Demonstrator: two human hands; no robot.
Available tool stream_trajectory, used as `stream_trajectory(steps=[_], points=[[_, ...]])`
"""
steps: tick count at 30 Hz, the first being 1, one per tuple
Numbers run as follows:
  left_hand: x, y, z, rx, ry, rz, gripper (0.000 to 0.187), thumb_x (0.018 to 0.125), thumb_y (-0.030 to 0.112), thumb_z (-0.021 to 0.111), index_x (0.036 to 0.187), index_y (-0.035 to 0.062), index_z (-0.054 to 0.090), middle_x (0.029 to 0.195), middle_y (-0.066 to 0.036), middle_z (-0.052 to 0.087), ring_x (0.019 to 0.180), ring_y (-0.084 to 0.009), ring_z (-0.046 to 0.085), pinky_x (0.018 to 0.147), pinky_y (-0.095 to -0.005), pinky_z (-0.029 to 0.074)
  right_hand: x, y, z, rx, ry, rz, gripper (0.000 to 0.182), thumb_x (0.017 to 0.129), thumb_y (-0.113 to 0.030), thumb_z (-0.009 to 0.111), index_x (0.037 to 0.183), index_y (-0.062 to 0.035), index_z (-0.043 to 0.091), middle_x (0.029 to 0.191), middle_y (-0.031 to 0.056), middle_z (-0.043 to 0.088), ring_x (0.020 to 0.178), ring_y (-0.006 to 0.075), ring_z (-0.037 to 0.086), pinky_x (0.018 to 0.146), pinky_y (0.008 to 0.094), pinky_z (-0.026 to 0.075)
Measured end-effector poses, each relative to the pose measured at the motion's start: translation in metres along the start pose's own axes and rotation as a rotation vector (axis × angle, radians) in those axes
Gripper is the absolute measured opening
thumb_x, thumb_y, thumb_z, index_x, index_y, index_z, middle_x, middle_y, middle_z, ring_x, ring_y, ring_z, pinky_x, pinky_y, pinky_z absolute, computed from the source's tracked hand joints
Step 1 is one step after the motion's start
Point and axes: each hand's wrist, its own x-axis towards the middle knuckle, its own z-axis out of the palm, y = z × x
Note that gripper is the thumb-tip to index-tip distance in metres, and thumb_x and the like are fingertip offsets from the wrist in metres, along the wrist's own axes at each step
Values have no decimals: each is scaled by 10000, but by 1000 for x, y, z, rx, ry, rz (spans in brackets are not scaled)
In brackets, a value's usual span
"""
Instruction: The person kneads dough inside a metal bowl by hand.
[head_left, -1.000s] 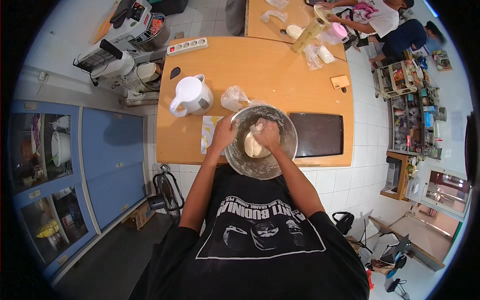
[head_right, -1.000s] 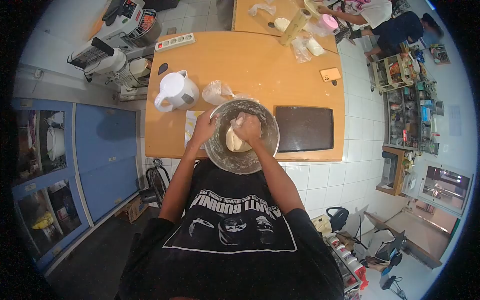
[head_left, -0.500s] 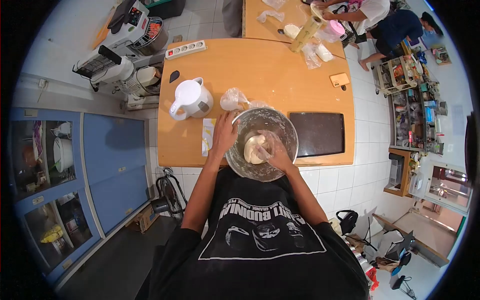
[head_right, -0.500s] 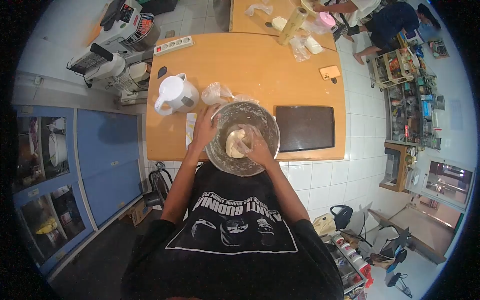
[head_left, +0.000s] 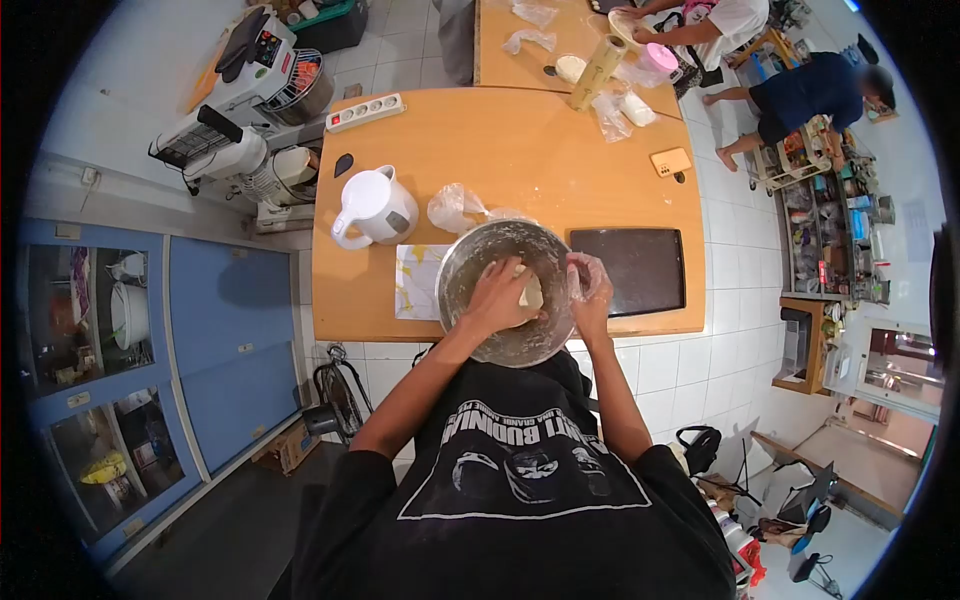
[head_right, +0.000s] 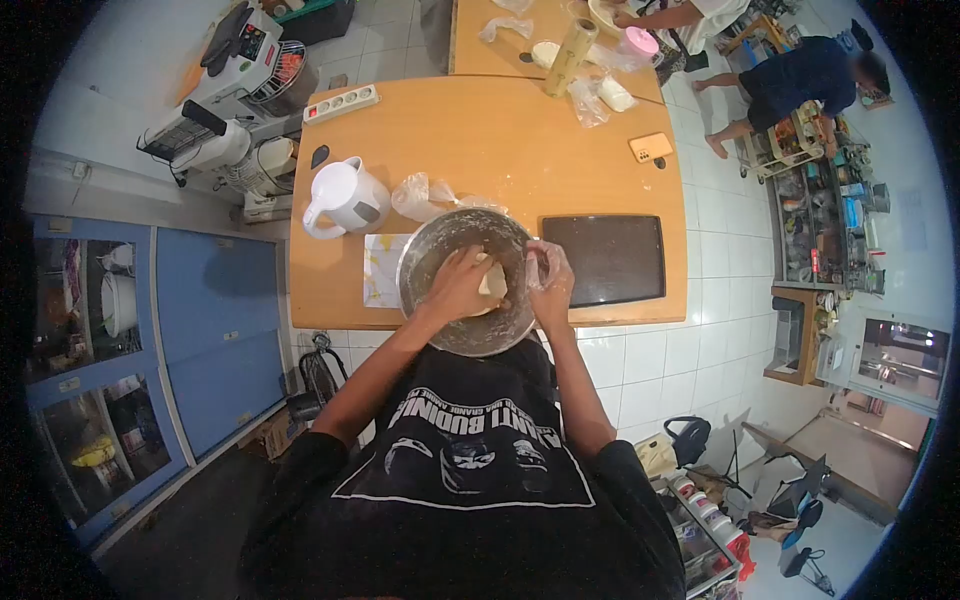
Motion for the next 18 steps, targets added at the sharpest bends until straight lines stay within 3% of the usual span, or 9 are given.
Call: stream_trajectory(steps=[2,7,9,11,15,18], points=[[13,7,-4,182,-151,-106,956,677,600,895,1397,39,611,1404,-242,538,1355,-447,508,1132,-530,448,1,4,-1,-36,31,-34,162,990,-71,642,1135,-18,693,1095,154,682,1011,284,685,872,389,560],[16,7,19,221,-73,-132,975,653,603,895,1370,4,617,1330,-222,575,1264,-451,571,1051,-532,511,-5,12,10,-216,110,-149,225,954,-54,665,1175,-17,662,1178,176,628,1156,342,618,996,442,513],[12,4,27,230,-62,-140,969,651,597,895,1368,6,618,1316,-222,586,1241,-457,588,1021,-532,531,-9,17,16,-155,24,-107,287,941,-73,682,1220,-24,633,1223,196,609,1205,390,579,1044,483,474],[9,0,34,233,41,-98,867,657,537,885,1322,35,644,1267,-196,620,1198,-432,610,1008,-532,534,-8,19,17,-193,27,-110,307,933,-72,687,1231,-30,627,1231,211,600,1186,407,585,1035,487,479],[16,-1,35,223,53,-118,786,708,513,860,1309,51,654,1299,-213,634,1211,-440,620,1009,-540,534,-8,21,13,-144,-4,-96,318,939,-105,670,1238,-21,599,1216,215,590,1185,423,569,1037,507,465],[23,0,30,184,49,-133,635,740,458,842,1208,59,684,1220,-238,673,1129,-456,663,941,-536,571,-8,22,12,-121,-40,-65,325,942,-103,669,1248,-25,593,1216,216,593,1188,426,569,1044,501,462]])
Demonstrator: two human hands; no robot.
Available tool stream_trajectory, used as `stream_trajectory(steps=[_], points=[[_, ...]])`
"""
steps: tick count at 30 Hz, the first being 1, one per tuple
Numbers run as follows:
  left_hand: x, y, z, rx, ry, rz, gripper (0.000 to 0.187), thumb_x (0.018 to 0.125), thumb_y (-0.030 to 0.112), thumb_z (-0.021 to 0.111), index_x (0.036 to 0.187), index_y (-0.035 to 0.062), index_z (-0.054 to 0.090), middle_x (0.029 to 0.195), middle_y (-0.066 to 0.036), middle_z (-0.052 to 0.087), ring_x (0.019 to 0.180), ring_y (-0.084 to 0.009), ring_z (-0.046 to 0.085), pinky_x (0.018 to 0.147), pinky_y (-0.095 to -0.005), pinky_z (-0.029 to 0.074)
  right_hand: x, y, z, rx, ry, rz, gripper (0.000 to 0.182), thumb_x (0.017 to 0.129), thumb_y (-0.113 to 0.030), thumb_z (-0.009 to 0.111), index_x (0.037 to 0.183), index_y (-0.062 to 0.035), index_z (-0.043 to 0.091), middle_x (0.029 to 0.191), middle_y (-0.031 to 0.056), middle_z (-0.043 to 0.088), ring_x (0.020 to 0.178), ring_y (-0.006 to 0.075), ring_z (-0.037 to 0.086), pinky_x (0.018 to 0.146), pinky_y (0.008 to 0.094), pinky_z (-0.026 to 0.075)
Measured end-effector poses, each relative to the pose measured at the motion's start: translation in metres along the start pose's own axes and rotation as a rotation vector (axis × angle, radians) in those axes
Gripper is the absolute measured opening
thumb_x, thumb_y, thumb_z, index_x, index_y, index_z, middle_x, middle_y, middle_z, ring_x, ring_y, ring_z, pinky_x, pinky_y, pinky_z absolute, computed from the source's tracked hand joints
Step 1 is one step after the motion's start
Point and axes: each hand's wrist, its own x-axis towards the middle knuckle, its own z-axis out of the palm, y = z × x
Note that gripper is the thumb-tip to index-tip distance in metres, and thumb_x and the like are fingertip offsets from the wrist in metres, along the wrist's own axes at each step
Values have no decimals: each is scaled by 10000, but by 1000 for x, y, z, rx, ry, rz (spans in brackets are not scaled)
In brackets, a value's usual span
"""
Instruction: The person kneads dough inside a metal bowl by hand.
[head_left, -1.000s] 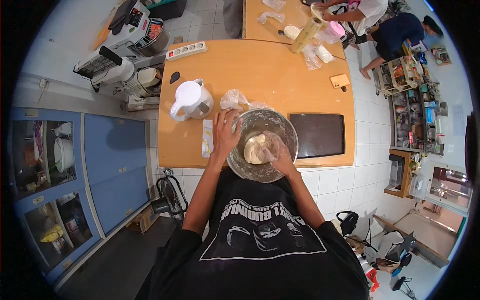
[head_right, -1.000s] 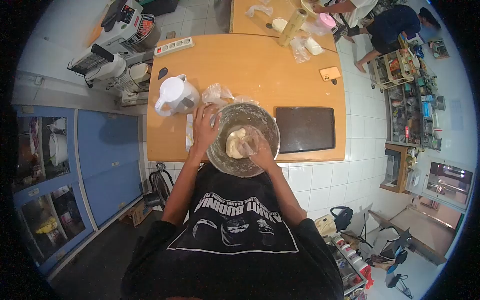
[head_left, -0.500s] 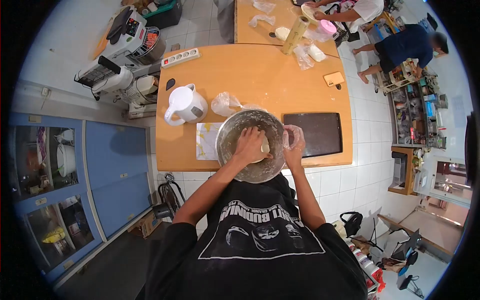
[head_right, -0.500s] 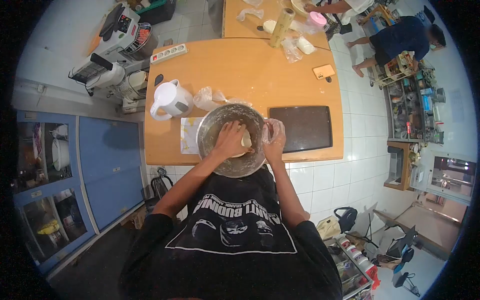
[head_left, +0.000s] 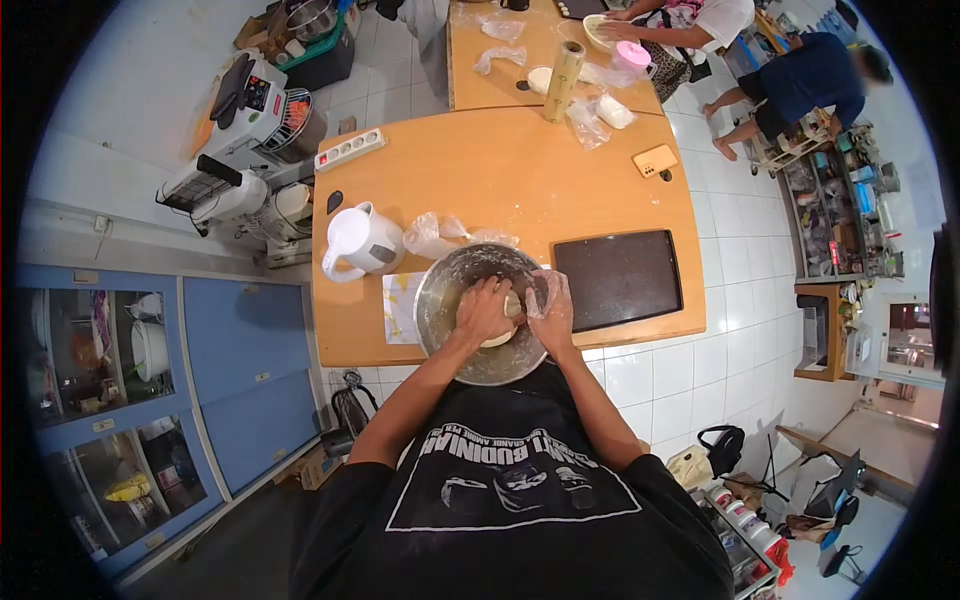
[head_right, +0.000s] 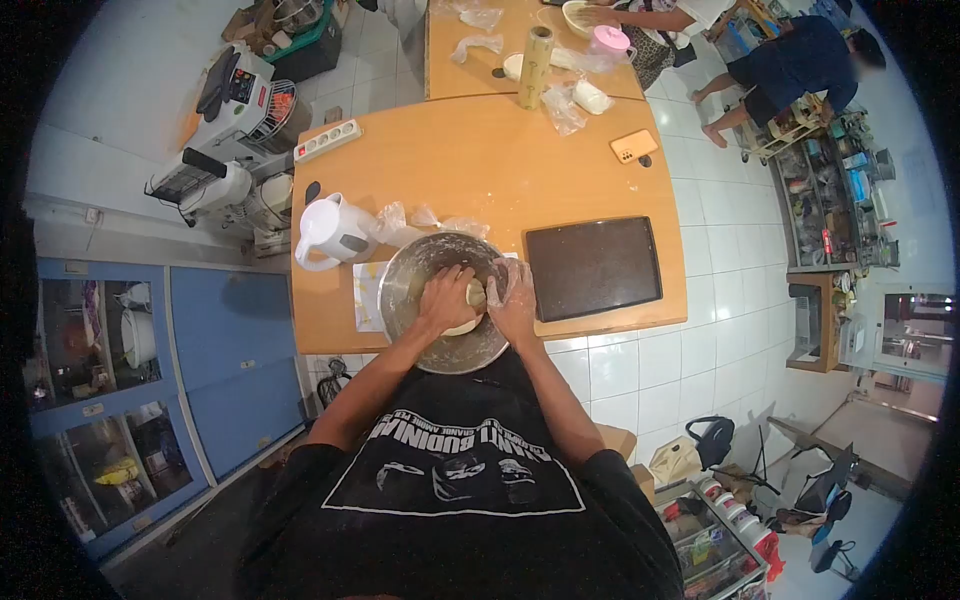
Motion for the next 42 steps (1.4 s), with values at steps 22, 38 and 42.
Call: stream_trajectory(steps=[22,38,42], points=[[-40,9,-79,-24,-23,-121,605,738,406,839,1222,68,710,1530,-178,444,1363,-406,488,1129,-538,407,6,10,-16,68,-164,-15,451,860,122,507,1284,-22,566,1167,247,578,1125,468,571,985,532,473],[-14,1,1,43,86,-157,622,729,505,834,1144,60,707,1234,-185,686,1138,-388,631,942,-508,488,8,6,-11,41,-159,3,292,986,40,468,1249,-14,584,1132,243,571,1060,455,603,941,511,494],[-9,-8,6,44,100,-123,665,690,518,857,1147,60,702,1265,-199,679,1190,-420,614,1016,-517,475,6,9,-9,27,-172,1,358,927,64,469,1263,1,573,1154,262,595,1093,470,608,960,518,494]])
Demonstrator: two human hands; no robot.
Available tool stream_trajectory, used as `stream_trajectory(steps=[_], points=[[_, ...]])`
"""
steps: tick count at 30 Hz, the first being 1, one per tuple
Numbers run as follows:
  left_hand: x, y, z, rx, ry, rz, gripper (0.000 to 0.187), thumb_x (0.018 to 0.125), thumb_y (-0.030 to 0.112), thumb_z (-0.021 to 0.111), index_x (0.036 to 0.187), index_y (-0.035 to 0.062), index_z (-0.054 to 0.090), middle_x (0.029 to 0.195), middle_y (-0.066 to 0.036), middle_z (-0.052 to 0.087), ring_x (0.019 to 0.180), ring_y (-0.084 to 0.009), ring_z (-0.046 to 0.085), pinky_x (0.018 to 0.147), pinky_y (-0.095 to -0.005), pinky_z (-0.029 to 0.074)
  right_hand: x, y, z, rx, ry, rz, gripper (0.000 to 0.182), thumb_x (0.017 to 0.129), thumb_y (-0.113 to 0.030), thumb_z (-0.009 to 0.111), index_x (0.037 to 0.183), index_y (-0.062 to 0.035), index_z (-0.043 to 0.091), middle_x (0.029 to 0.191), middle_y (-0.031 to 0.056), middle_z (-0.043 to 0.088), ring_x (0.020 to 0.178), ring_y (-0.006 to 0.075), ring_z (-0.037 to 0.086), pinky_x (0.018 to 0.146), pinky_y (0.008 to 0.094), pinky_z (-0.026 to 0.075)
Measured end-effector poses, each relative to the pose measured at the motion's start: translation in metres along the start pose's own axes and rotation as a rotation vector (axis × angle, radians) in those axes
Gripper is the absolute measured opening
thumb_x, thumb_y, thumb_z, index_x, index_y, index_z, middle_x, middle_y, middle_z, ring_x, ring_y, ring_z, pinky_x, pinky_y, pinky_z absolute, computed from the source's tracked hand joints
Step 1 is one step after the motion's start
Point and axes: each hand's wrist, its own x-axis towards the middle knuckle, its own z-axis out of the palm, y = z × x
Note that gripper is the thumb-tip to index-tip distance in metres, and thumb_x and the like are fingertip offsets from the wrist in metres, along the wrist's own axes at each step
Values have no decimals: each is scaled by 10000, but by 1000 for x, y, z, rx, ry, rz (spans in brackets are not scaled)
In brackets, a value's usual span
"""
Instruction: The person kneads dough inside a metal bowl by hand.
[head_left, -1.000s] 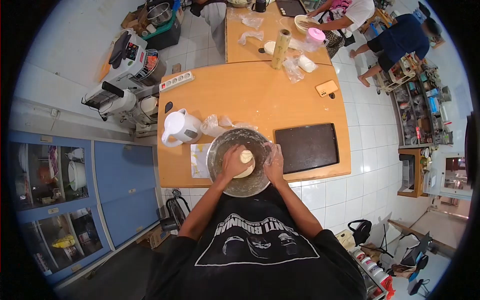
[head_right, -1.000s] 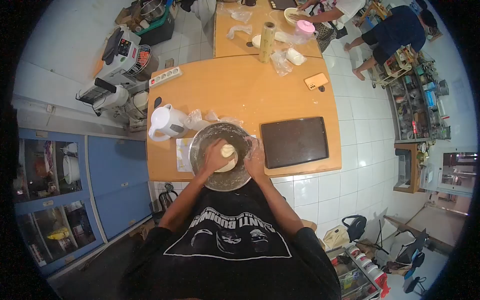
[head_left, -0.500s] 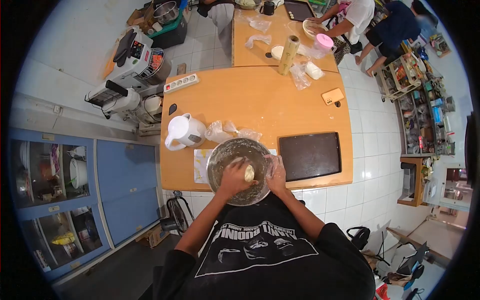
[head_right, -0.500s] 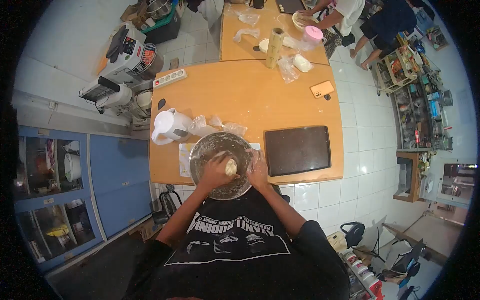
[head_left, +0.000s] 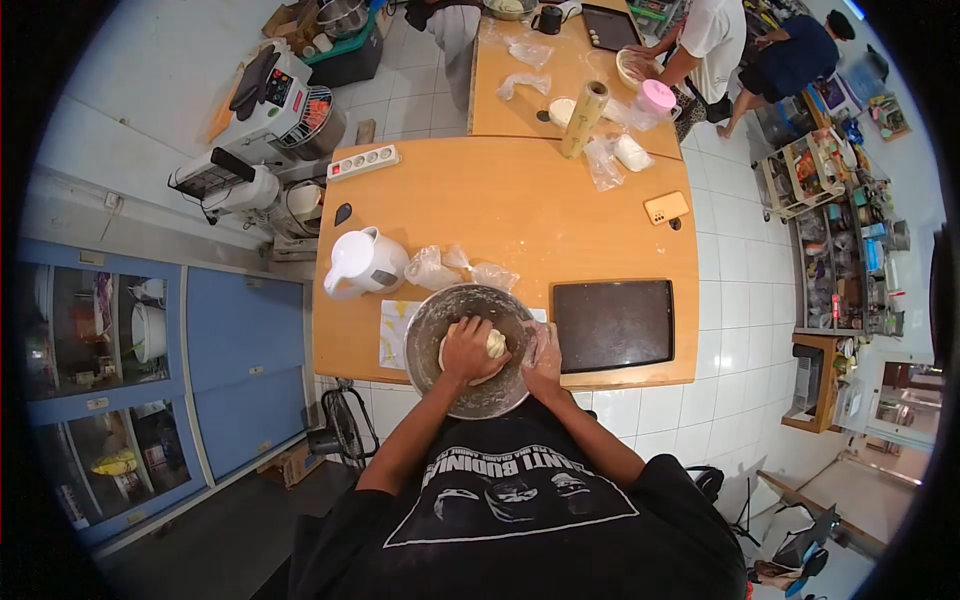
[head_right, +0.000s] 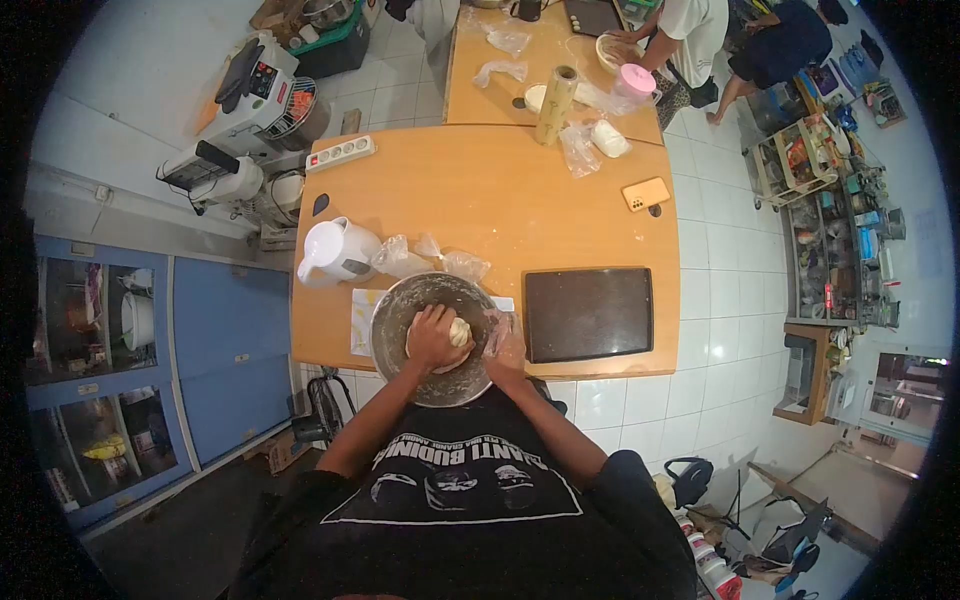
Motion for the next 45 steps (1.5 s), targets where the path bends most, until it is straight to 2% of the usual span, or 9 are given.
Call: stream_trajectory(steps=[9,13,17,22,26,28,29,34,45], points=[[4,-11,4,-139,11,-47,662,673,511,872,1129,61,706,1261,-207,688,1240,-440,592,1060,-523,455,0,-2,3,-62,31,-9,276,986,31,457,1231,2,581,1127,230,581,1053,441,590,947,502,478],[-2,-11,-20,-293,85,-23,588,672,396,874,1120,55,704,1054,-165,651,1095,-411,594,975,-522,456,1,-8,5,-96,65,16,271,981,28,463,1223,0,584,1147,232,601,1065,436,596,965,499,485],[-19,-10,-75,-322,108,81,629,675,340,869,1205,56,683,1084,-152,595,1083,-391,568,937,-530,452,-3,-15,8,-107,97,59,271,979,25,462,1218,-2,588,1148,231,603,1077,436,601,971,498,486],[-21,-21,-125,-72,-345,110,815,681,366,872,1375,37,599,1290,-187,547,1235,-391,514,1003,-537,445,-11,-20,25,-144,144,72,266,977,22,461,1207,-1,594,1120,232,621,1098,435,606,967,504,484],[-12,-32,-103,85,-80,363,802,704,381,855,1357,-5,595,1325,-245,602,1271,-409,561,1042,-533,471,-18,-27,35,-147,187,56,249,983,9,472,1200,-3,595,1125,235,631,1097,438,609,961,512,483],[3,-30,-99,-104,-520,160,791,707,387,844,1322,-41,593,1269,-283,674,1220,-419,641,1026,-511,523,-18,-29,36,-139,219,78,242,987,-1,478,1199,-6,595,1140,235,637,1081,454,618,945,526,484],[3,-29,-94,-103,-525,172,791,707,387,844,1322,-41,593,1269,-283,674,1220,-419,641,1026,-511,523,-18,-31,36,-142,230,85,242,987,-1,478,1199,-6,595,1140,235,637,1081,454,618,945,526,484],[4,-40,-58,-228,-129,268,624,681,389,840,1180,43,693,1163,-259,721,1108,-408,695,921,-500,574,-19,-31,36,-183,235,87,243,984,-1,475,1193,-7,598,1124,234,644,1059,477,627,915,539,492],[8,-32,-39,-289,-6,234,458,694,376,851,1028,96,709,1041,-207,706,1004,-420,687,891,-517,556,-22,-19,41,-149,278,56,296,947,10,510,1217,-77,595,1165,194,656,1081,450,639,895,555,481]])
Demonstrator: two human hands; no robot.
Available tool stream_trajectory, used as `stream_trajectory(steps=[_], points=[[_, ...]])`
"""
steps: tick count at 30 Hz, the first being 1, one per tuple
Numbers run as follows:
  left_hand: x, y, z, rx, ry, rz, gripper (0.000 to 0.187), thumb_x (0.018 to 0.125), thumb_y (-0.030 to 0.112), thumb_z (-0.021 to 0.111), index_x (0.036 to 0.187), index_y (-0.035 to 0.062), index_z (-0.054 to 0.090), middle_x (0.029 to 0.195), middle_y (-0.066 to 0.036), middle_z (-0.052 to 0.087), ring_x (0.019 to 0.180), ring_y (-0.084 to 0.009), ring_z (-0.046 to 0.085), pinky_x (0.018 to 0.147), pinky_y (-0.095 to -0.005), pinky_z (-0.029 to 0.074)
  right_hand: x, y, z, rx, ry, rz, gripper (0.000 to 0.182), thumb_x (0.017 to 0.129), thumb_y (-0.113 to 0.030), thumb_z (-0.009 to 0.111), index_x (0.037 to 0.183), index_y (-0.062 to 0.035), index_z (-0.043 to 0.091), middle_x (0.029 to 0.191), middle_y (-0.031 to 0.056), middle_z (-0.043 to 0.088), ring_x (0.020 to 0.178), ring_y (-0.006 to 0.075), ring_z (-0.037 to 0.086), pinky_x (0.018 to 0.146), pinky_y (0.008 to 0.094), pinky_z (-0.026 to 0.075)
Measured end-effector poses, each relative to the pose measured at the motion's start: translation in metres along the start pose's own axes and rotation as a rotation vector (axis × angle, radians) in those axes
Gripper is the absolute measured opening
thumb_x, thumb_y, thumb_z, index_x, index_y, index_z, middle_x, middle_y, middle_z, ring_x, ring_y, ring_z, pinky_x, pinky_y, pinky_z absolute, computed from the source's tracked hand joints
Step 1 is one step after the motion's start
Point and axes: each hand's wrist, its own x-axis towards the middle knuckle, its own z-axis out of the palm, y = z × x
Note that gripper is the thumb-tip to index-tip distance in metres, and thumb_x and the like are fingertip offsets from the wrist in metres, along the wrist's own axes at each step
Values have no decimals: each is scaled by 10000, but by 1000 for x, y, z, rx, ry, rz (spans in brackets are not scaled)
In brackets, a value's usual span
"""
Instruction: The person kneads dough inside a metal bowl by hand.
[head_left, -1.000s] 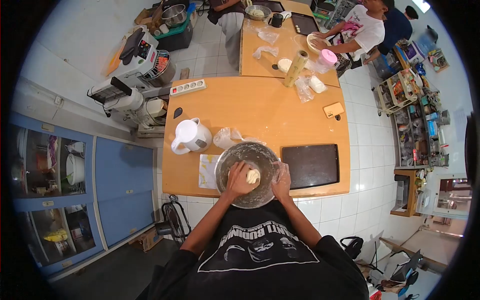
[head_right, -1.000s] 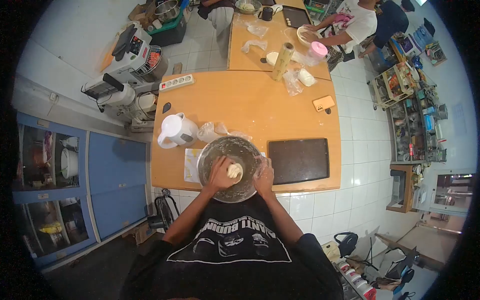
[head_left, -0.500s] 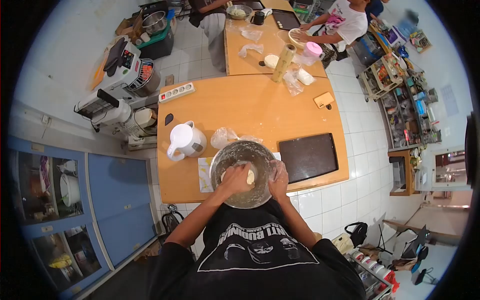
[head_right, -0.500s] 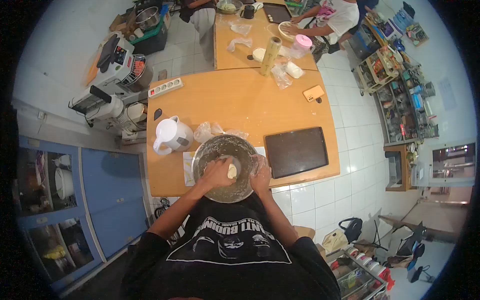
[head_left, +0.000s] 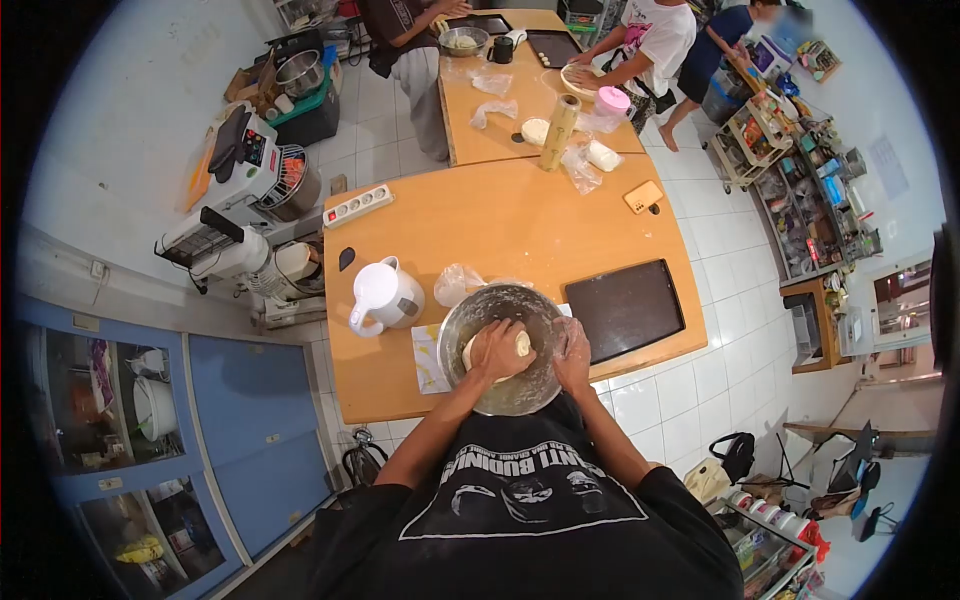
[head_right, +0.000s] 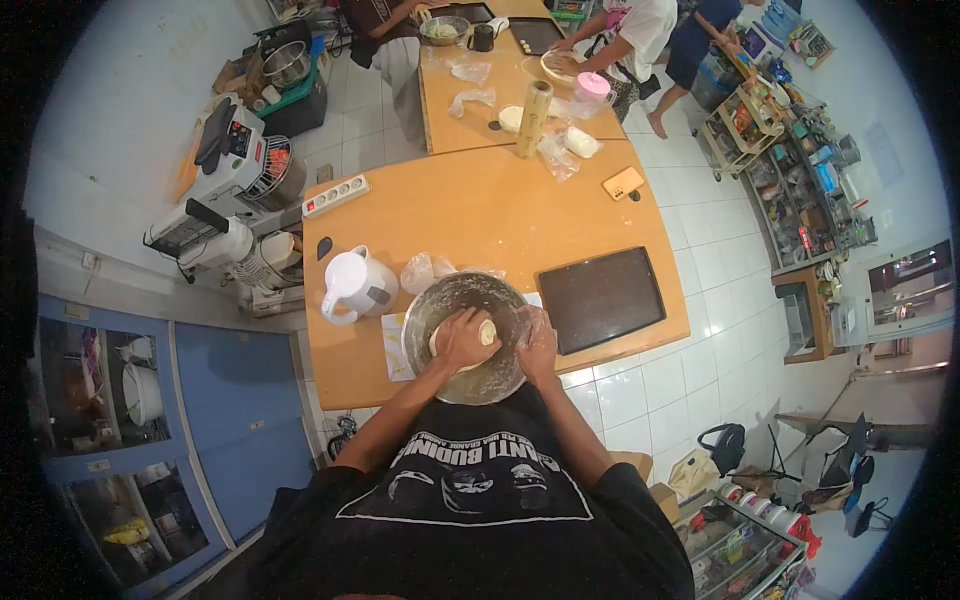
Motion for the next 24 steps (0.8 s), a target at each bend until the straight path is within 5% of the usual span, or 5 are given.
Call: stream_trajectory(steps=[10,13,16,22,24], points=[[-23,8,-29,-356,356,-210,379,717,142,846,1061,85,699,1058,-170,626,1025,-383,625,875,-476,513,-1,-2,1,-46,-33,28,317,920,28,532,1214,-74,593,1157,194,658,1080,454,642,891,559,488],[-35,0,-47,-88,59,-109,521,729,189,847,1219,61,722,1127,-185,583,1028,-394,581,917,-501,493,-1,-6,3,12,33,-14,286,911,57,482,1168,-6,589,1112,230,639,1055,463,634,940,505,497],[-34,-5,-40,156,139,110,639,744,301,874,1299,42,692,1234,-210,603,1141,-426,584,992,-521,482,-4,-7,3,32,14,-2,302,887,75,472,1162,12,579,1111,228,631,1066,449,626,965,487,488],[-9,29,-59,199,-403,-143,670,740,450,896,1225,37,686,1362,-270,620,1250,-470,605,1045,-522,521,-1,-7,1,9,-22,-6,297,916,51,513,1191,-34,587,1138,225,645,1068,474,637,917,561,493],[-14,20,-43,141,-343,-101,654,733,435,896,1206,33,689,1343,-251,636,1240,-464,610,1047,-522,519,-1,-7,1,2,-32,-15,269,937,33,511,1188,-28,589,1132,226,646,1068,474,639,914,554,496]])
